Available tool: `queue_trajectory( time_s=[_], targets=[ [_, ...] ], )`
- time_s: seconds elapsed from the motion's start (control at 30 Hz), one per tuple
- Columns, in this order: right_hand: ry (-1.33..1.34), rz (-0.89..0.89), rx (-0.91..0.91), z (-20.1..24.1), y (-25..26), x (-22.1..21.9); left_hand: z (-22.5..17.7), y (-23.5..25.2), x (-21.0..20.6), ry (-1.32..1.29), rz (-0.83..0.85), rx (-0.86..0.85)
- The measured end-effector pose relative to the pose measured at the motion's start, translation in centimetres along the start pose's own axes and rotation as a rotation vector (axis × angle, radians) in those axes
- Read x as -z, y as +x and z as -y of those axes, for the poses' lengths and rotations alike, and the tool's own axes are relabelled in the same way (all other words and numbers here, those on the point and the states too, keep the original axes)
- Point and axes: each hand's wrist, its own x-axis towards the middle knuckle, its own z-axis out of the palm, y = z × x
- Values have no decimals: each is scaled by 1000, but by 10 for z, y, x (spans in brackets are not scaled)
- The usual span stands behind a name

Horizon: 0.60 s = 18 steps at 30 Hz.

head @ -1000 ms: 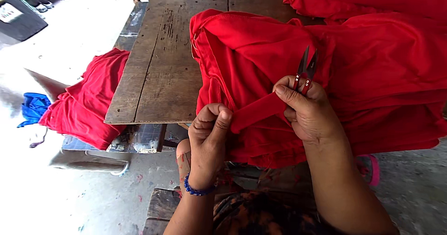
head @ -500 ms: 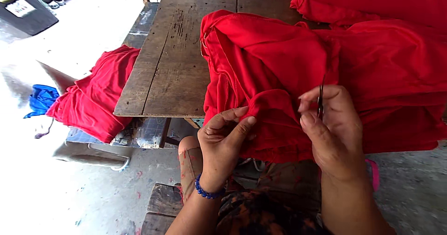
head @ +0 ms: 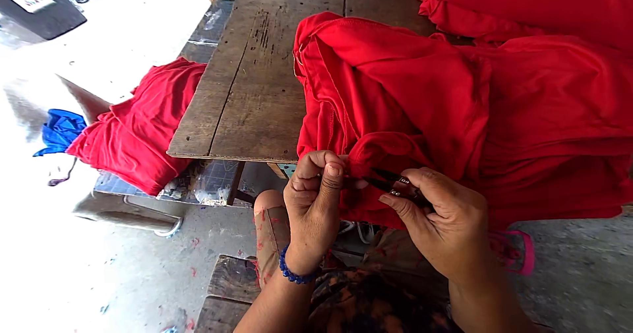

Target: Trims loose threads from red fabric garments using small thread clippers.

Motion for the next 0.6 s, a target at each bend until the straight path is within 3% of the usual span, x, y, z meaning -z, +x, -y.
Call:
queue_trajectory(
  time_s=[0.23,0.37,0.6],
  targets=[
    [-200,-44,80,11,7,-6,2,-4,1,146,85,-127],
    [-224,-66,60,12,7,-7,1,-5,1,156,102,-117],
    [42,-65,26,-6,3,0,-5,0,-2,-263,-1,126]
  ],
)
